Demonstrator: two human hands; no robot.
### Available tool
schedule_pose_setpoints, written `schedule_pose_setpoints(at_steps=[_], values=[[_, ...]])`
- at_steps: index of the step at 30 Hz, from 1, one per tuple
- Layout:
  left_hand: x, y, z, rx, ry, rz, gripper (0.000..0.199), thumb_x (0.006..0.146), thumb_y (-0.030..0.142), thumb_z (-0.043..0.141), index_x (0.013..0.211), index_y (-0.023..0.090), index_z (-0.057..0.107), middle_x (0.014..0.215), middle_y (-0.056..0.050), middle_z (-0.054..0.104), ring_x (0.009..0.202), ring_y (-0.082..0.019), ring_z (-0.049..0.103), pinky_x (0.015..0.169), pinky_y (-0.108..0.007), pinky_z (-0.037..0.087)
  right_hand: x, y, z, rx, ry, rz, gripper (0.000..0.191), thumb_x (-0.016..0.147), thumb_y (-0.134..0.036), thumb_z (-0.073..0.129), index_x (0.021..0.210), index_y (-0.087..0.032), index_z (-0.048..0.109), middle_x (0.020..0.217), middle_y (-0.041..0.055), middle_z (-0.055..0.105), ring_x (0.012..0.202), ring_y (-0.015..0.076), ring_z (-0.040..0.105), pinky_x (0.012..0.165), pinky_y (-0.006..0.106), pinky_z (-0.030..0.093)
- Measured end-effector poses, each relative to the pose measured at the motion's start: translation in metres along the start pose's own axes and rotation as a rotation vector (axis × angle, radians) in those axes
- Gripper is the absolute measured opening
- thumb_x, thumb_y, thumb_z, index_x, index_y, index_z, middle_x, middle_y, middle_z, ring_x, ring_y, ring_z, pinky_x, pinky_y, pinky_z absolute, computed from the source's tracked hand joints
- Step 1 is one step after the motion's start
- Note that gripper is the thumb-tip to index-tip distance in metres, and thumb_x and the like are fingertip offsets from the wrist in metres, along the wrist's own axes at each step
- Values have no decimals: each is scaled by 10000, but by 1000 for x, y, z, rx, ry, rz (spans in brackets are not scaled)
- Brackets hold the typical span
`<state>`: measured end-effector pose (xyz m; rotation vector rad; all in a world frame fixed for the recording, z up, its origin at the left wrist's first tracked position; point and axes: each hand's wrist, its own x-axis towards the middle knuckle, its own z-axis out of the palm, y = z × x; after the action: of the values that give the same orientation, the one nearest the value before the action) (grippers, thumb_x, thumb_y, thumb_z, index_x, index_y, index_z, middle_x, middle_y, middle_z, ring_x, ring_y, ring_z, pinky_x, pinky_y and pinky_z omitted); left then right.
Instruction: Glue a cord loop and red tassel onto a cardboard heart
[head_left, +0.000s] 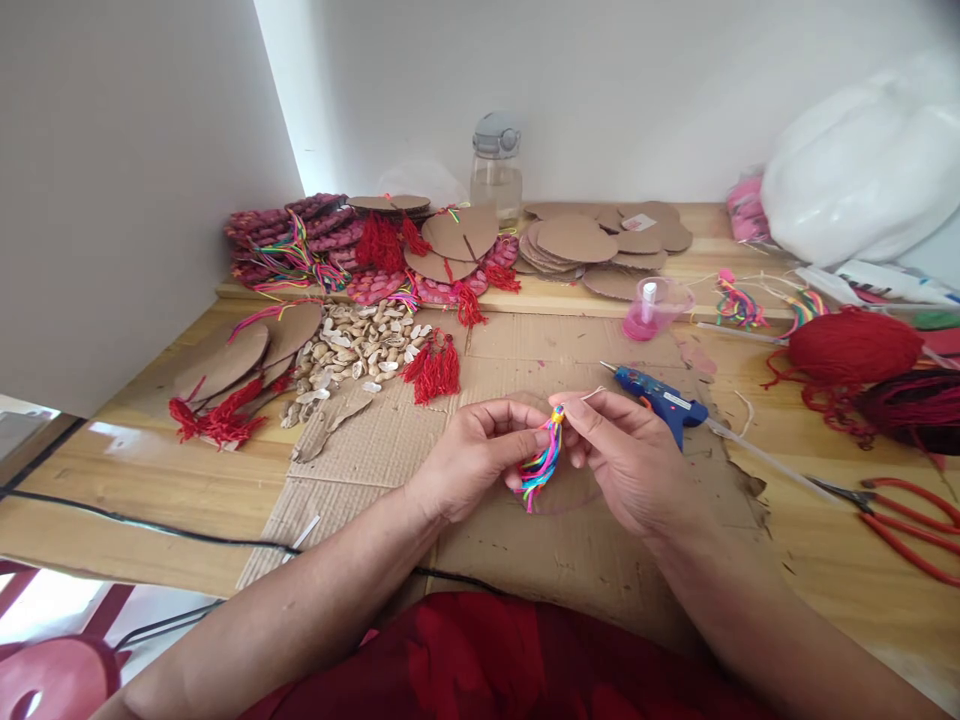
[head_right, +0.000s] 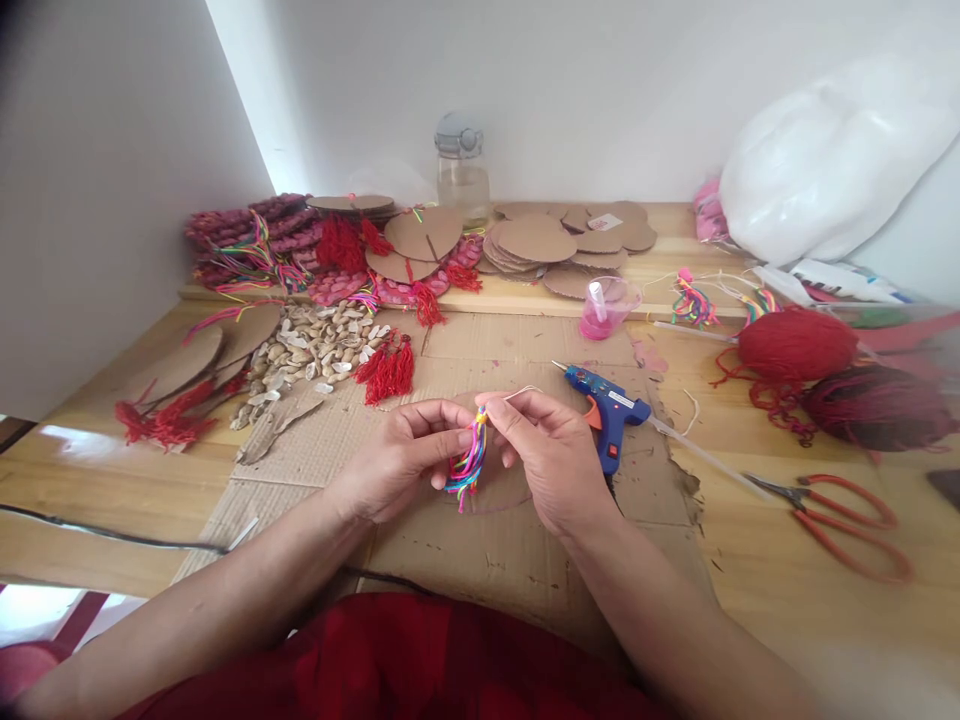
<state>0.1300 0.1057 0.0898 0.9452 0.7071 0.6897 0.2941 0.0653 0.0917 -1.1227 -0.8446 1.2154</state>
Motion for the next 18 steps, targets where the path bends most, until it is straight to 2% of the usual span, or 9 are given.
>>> schedule_pose_setpoints(at_steps=[4, 10, 18], values=[[1, 2, 1, -6, 23, 51, 286, 764, 341, 847, 870, 119, 702, 726, -11, 667, 541, -57, 561, 418, -131, 412, -1, 0, 0, -32, -23, 15, 235, 803, -434, 800, 798, -205, 747, 696, -6, 642, 596, 99, 539, 481, 212, 403], [3, 0, 0, -16, 69, 91, 309, 739, 334, 866, 871, 112, 698, 703, -15, 667, 544, -63, 568, 432, -132, 426, -3, -3, 1, -175, -109, -52, 211, 796, -338, 827, 782, -190, 677, 704, -28, 643, 579, 72, 512, 521, 214, 413], [3, 2, 0, -41, 62, 82, 304, 759, 364, 850, 889, 109, 748, 681, -9, 661, 522, -58, 556, 425, -139, 440, -3, -7, 3, -222, -101, -61, 219, 827, -343, 777, 739, -177, 664, 648, -32, 622, 549, 73, 512, 521, 217, 431]])
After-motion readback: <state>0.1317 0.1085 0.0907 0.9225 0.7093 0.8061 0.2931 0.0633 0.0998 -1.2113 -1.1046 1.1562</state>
